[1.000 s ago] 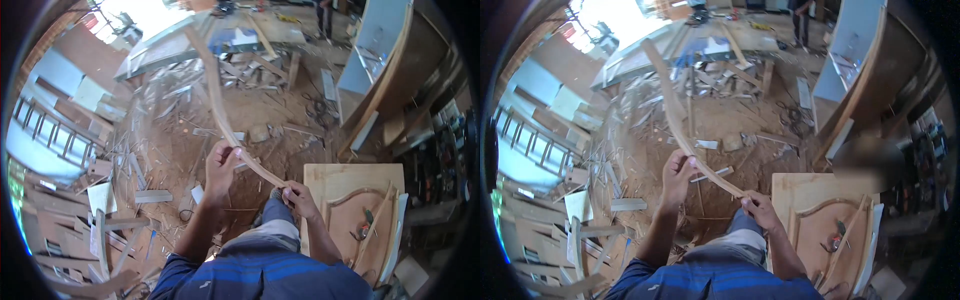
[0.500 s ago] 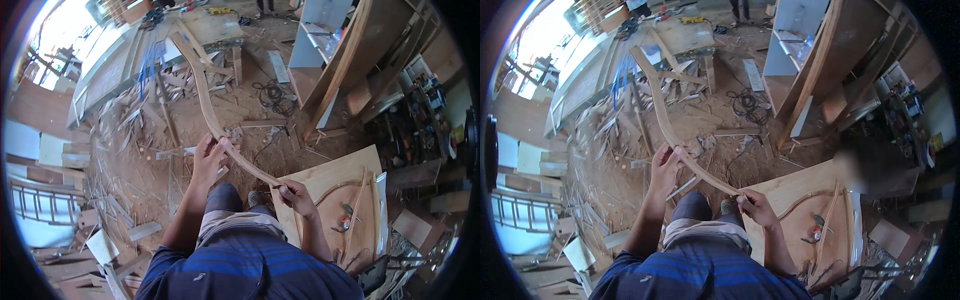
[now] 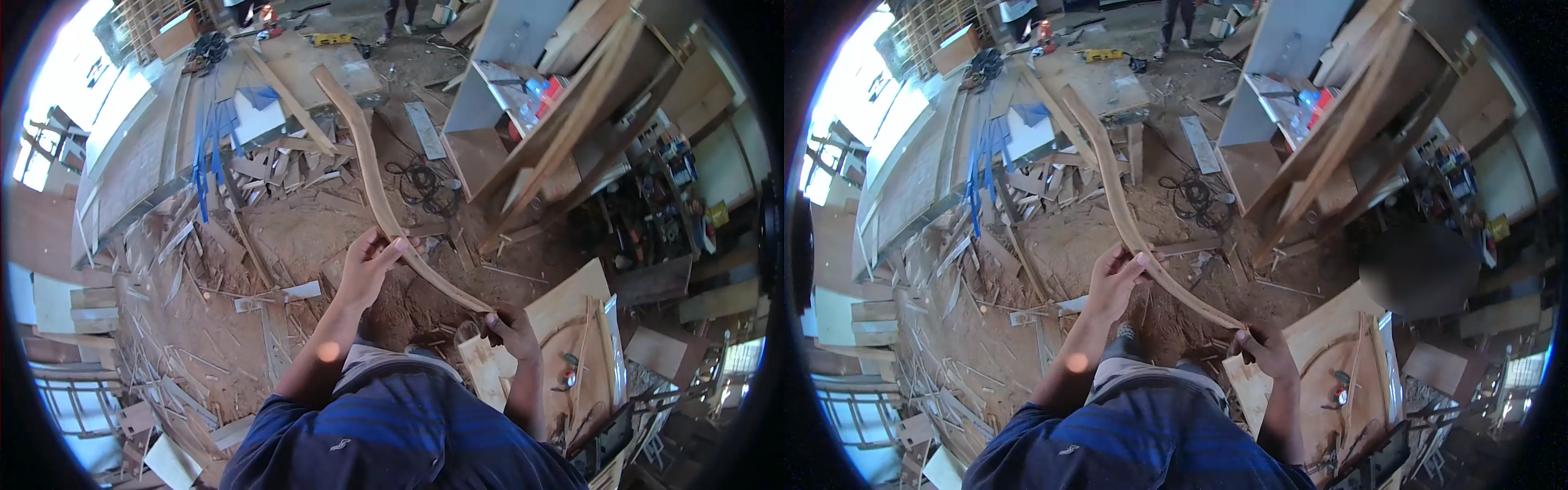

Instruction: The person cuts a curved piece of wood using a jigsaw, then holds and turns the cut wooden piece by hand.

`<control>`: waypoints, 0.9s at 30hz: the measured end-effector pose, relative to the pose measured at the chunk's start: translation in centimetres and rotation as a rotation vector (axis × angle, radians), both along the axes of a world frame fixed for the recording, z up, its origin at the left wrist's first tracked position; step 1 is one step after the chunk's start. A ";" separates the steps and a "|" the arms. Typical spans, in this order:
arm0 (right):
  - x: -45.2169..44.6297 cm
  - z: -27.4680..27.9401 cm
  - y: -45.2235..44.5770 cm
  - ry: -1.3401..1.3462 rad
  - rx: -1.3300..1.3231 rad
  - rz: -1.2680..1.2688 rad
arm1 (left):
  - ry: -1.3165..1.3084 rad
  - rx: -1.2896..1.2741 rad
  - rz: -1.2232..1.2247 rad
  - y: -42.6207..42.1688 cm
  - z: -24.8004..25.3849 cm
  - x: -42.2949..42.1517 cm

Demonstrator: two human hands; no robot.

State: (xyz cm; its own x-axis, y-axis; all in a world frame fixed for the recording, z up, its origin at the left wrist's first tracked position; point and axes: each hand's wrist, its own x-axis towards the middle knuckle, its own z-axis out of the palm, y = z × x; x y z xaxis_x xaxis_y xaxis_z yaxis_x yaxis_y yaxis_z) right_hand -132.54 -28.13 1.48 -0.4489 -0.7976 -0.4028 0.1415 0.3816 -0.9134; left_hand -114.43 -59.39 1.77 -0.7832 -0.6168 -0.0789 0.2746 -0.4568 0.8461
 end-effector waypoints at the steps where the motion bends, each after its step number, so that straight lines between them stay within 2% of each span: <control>1: 0.2 -0.1 -1.7 0.015 0.002 0.013 | 0.004 -0.007 -0.007 -1.8 -0.1 0.8; 7: -0.1 -0.4 -12.7 0.050 0.028 0.049 | -0.023 -0.055 0.046 -11.8 0.4 4.5; 10: -0.9 0.3 -17.9 0.096 0.084 0.105 | 0.031 -0.002 0.116 -15.2 -0.8 4.5; 13: -3.3 -0.9 -23.0 0.165 0.019 0.189 | 0.068 0.094 0.201 -18.4 -1.4 3.8; 15: -5.0 -1.0 -26.9 0.017 0.017 0.205 | 0.076 0.148 0.272 -19.9 -1.8 2.7; 19: -11.1 -2.3 -35.7 -0.119 -0.042 0.377 | 0.067 0.141 0.426 -23.1 -3.8 -2.4; 23: -16.0 -5.1 -43.9 -0.033 -0.086 0.450 | -0.030 0.130 0.582 -24.6 -4.2 -11.1; 24: -16.7 -4.9 -45.6 -0.026 -0.092 0.469 | -0.085 0.125 0.615 -24.7 -4.4 -13.5; 27: -20.2 -2.7 -50.4 -0.100 -0.062 0.606 | -0.029 0.146 0.704 -27.1 -5.0 -18.1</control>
